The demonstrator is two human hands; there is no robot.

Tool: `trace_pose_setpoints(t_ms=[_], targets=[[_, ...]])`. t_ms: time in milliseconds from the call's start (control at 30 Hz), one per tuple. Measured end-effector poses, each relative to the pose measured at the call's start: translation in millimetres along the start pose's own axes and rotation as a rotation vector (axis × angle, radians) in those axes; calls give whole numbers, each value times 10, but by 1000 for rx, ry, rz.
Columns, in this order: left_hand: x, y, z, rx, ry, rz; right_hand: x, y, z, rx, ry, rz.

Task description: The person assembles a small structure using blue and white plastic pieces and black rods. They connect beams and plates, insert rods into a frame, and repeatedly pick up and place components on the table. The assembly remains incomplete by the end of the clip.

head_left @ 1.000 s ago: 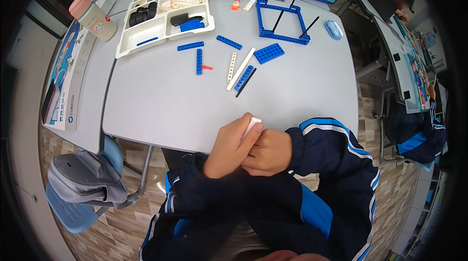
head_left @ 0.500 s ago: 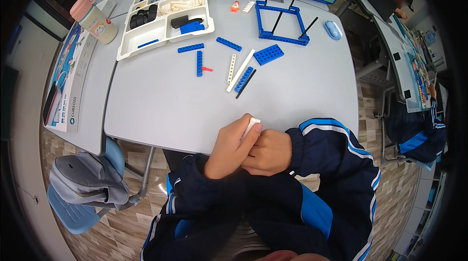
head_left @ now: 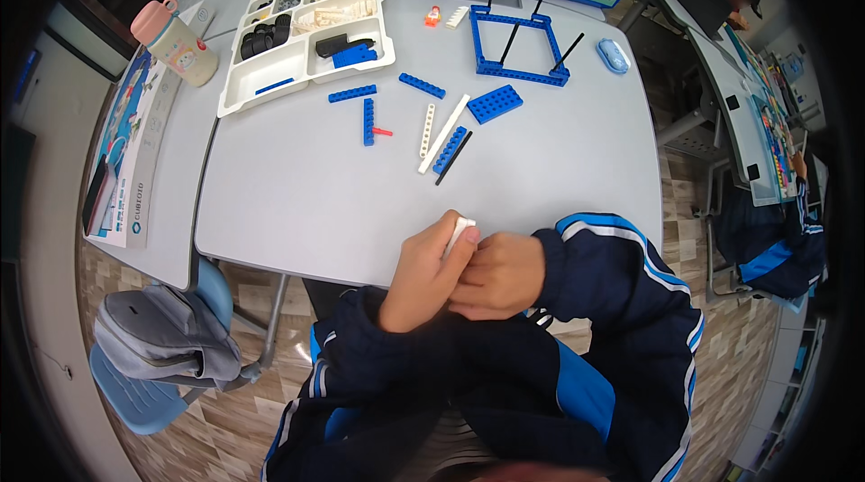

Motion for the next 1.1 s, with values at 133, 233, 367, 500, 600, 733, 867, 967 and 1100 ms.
trace_pose_setpoints(t_ms=[133, 233, 367, 500, 600, 733, 867, 967, 1100], targets=[[96, 57, 0, -58, 71, -137, -592, 588, -129, -89, -238, -137], [103, 50, -11, -53, 57, -172, -1074, 1081, -343, -404, -380, -371], [79, 28, -21, -24, 24, -148, -1667, 1442, -916, -842, -697, -462], [33, 35, -18, -23, -19, -118, -2122, 1455, -1243, -950, -843, -263], [9, 42, -16, -30, -37, -128, -2361, 1322, -1233, -697, -977, -155], [6, 40, -22, -50, -36, -116, -2250, 1301, -1099, -628, -859, -99], [33, 26, -25, -32, 1, -118, -2150, 1562, -1283, -794, -861, -68], [30, 28, -14, -27, 1, -123, -2213, 1806, -1600, -989, -946, 166], [25, 35, -16, -50, 0, -106, -2072, 2259, -1809, -1175, -797, 184]])
Point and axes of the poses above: each hand's wrist, its own z-axis towards the middle knuckle, its own y-axis out of the back of the hand, x = y × z, the point moved 9 cm from there along z, towards the middle knuckle, and after that the axes turned 5 degrees about -x, right-handed, at the moved point
